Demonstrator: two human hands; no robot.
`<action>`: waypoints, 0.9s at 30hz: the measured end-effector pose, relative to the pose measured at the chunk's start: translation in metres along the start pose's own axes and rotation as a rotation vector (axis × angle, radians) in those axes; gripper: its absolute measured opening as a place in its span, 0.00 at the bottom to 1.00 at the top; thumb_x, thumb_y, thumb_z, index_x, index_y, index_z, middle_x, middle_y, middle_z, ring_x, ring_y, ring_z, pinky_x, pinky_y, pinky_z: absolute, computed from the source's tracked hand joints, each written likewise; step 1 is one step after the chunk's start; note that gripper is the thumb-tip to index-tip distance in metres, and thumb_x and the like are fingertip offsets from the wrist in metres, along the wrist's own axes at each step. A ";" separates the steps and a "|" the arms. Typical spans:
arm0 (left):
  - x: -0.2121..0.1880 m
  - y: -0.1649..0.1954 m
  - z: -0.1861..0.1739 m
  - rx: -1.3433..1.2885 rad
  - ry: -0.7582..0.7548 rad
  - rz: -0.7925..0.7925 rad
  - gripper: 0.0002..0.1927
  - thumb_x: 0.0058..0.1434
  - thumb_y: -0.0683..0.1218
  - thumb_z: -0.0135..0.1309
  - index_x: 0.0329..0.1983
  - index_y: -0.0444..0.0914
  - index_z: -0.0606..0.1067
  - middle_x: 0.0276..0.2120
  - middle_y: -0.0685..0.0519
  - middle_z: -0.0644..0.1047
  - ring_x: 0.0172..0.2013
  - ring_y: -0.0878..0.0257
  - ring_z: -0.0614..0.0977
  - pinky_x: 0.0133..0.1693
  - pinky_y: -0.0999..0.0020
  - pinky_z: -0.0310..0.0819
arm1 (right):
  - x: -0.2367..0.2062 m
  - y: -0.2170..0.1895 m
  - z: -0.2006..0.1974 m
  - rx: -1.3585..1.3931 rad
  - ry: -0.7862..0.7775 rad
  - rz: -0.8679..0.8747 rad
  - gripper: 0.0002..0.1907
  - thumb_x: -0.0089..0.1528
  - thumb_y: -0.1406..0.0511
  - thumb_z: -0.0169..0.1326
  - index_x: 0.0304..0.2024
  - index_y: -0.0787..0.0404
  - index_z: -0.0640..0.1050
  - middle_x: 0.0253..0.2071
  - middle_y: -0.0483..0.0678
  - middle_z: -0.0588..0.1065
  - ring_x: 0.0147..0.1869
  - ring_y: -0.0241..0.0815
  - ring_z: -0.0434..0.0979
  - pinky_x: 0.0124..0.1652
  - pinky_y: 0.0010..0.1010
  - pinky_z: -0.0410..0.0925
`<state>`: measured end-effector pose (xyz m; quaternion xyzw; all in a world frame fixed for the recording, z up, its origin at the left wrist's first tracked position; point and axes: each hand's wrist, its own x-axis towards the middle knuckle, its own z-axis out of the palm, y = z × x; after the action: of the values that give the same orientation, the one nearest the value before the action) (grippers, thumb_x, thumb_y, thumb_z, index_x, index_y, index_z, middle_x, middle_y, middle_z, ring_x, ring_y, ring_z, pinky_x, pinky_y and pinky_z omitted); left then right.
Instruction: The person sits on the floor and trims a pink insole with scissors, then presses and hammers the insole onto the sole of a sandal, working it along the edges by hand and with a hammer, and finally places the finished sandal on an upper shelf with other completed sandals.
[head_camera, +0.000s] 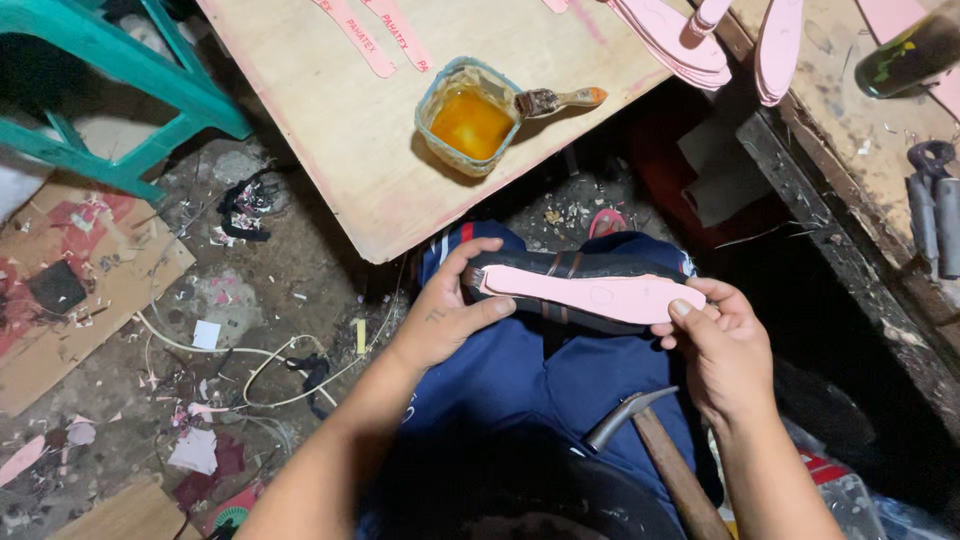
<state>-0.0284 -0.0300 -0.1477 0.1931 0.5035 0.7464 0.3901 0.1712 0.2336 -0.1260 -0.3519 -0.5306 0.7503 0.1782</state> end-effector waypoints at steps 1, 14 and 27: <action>0.000 0.001 0.000 0.061 0.007 0.027 0.35 0.59 0.39 0.64 0.68 0.38 0.64 0.48 0.54 0.75 0.48 0.66 0.76 0.55 0.68 0.72 | 0.000 -0.001 0.001 -0.020 0.008 0.003 0.16 0.63 0.72 0.57 0.54 0.63 0.71 0.42 0.53 0.79 0.36 0.40 0.80 0.35 0.27 0.72; -0.002 0.001 -0.001 0.055 0.040 -0.005 0.32 0.62 0.40 0.62 0.68 0.39 0.64 0.44 0.54 0.75 0.43 0.68 0.75 0.47 0.72 0.75 | -0.001 -0.006 0.016 -0.092 0.011 -0.018 0.16 0.63 0.71 0.55 0.53 0.66 0.70 0.45 0.52 0.81 0.35 0.38 0.79 0.35 0.27 0.72; 0.001 -0.001 0.005 0.098 0.198 -0.069 0.25 0.65 0.45 0.56 0.65 0.39 0.69 0.39 0.52 0.78 0.36 0.67 0.78 0.37 0.72 0.75 | -0.003 -0.011 0.025 -0.153 0.028 -0.031 0.19 0.63 0.71 0.56 0.55 0.67 0.69 0.38 0.52 0.79 0.34 0.38 0.80 0.35 0.27 0.72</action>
<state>-0.0254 -0.0262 -0.1471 0.1197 0.5819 0.7223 0.3541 0.1541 0.2189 -0.1103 -0.3666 -0.5892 0.6997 0.1698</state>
